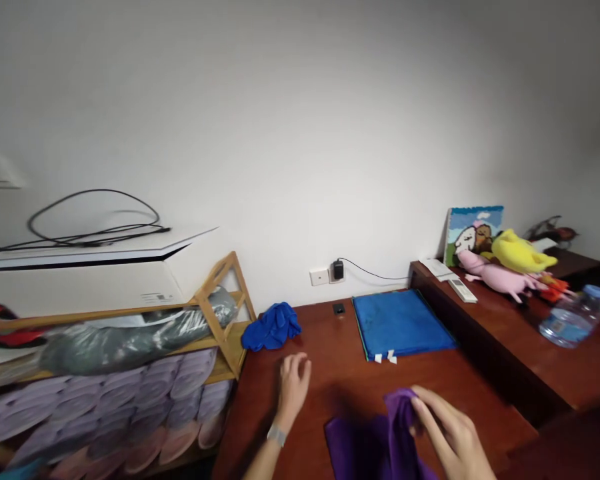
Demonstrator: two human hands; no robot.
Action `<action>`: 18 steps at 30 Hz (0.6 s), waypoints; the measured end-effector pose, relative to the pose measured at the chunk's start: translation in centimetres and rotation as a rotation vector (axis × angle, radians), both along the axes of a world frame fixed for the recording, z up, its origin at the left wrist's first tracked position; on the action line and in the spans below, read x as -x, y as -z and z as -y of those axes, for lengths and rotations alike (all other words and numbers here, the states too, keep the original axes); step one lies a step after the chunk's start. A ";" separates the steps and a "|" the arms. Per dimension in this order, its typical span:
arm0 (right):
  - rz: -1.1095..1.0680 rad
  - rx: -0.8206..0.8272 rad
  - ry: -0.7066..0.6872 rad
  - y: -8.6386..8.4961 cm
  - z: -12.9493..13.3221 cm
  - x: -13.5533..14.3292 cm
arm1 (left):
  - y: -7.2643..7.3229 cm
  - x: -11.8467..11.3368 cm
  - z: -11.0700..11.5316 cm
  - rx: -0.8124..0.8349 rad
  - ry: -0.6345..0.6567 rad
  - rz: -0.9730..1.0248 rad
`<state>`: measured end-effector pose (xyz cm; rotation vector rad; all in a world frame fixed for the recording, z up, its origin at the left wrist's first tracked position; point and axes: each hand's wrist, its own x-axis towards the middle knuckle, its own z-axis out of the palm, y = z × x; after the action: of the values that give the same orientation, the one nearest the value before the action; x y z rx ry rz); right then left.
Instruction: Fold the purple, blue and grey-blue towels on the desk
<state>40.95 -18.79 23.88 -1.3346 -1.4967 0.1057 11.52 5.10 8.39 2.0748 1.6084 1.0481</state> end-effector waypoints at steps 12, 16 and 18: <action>0.098 -0.258 0.033 -11.7 -1.8 4.2 | -9.2 -3.1 17.2 0.020 0.284 0.477; 0.058 -0.241 0.054 -14.1 -1.8 5.3 | -14.4 -2.0 15.7 -0.250 0.007 0.590; 0.063 -0.222 0.011 -15.0 -2.1 6.3 | -16.0 -2.5 16.7 -0.257 0.089 0.608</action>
<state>34.62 -16.73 38.85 -1.1756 -1.5063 -0.1075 14.05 -11.63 24.38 1.6969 1.1118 1.7144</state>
